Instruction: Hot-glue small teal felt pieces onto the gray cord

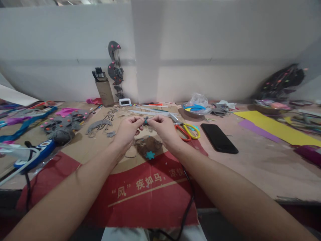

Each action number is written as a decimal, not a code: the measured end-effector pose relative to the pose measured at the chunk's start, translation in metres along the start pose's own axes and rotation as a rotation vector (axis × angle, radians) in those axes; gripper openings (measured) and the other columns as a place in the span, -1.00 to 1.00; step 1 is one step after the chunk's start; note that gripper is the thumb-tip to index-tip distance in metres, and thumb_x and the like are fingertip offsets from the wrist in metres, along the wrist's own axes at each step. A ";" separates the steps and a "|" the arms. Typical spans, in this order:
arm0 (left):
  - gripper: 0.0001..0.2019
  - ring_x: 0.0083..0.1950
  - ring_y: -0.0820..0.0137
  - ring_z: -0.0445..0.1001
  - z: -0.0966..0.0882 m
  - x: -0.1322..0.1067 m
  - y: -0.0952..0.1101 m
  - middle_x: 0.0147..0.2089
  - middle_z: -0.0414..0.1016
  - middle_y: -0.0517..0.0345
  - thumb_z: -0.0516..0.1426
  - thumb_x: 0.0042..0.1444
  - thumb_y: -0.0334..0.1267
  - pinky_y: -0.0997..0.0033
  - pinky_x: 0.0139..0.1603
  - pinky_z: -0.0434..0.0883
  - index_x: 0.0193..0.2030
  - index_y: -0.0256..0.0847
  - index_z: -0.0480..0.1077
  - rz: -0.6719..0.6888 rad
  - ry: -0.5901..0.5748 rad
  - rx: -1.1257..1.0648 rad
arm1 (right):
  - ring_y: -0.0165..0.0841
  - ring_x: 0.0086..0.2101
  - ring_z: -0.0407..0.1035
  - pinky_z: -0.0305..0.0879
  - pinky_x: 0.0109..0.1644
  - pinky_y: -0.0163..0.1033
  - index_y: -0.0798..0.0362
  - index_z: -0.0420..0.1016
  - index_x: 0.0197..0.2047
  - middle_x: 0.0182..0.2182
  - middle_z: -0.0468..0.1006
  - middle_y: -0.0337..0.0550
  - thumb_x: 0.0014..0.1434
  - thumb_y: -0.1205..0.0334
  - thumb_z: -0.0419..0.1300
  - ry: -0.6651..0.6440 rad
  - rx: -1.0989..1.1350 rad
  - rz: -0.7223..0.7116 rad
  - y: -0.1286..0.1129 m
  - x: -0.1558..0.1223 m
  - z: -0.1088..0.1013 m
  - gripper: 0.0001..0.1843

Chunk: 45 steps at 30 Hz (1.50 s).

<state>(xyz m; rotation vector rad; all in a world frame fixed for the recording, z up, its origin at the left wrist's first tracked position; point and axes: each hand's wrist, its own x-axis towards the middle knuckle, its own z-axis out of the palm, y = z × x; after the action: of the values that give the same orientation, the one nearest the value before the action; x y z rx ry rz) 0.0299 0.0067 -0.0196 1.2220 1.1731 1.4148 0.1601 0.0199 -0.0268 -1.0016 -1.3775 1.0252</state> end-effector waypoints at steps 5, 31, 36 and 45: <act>-0.82 -0.53 0.56 0.29 0.003 -0.001 -0.001 -0.52 0.38 0.15 0.24 -0.12 -0.22 0.56 -0.60 0.15 -0.49 -0.31 0.41 0.018 -0.004 -0.031 | -0.53 -0.63 0.00 -0.05 -0.54 -0.33 0.05 0.29 -0.57 -0.69 0.17 -0.40 -0.14 0.15 0.22 -0.006 0.123 0.188 -0.003 -0.001 0.002 -0.80; -0.84 -0.58 0.59 0.28 -0.001 0.001 0.001 -0.60 0.32 0.22 0.25 -0.15 -0.30 0.60 -0.57 0.27 -0.51 -0.32 0.36 -0.133 -0.072 -0.134 | -0.51 -0.55 0.12 0.07 -0.45 -0.36 0.06 0.26 -0.31 -0.54 0.24 -0.39 -0.10 0.13 0.23 0.036 -0.075 0.011 0.010 0.005 0.007 -0.69; -0.88 -0.61 0.59 0.28 -0.012 0.011 0.002 -0.62 0.33 0.22 0.21 -0.10 -0.32 0.61 -0.60 0.26 -0.50 -0.32 0.36 -0.091 -0.004 -0.145 | -0.49 -0.54 0.14 0.08 -0.44 -0.35 0.04 0.26 -0.34 -0.55 0.27 -0.35 0.06 0.07 0.10 -0.071 -0.050 0.009 0.015 0.002 0.009 -0.79; -0.88 -0.67 0.65 0.22 -0.056 0.042 0.007 -0.65 0.26 0.28 0.16 -0.07 -0.44 0.71 -0.72 0.10 -0.54 -0.32 0.29 -0.032 0.190 -0.327 | -0.52 -0.60 0.10 0.03 -0.51 -0.37 0.06 0.40 -0.32 -0.59 0.25 -0.35 0.14 0.16 0.01 -0.359 -0.157 -0.013 0.003 -0.015 0.012 -0.80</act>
<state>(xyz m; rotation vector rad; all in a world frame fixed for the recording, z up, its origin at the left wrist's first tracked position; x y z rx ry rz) -0.0307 0.0417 -0.0101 0.8530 1.0293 1.6507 0.1491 0.0060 -0.0336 -0.9503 -1.7785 1.1389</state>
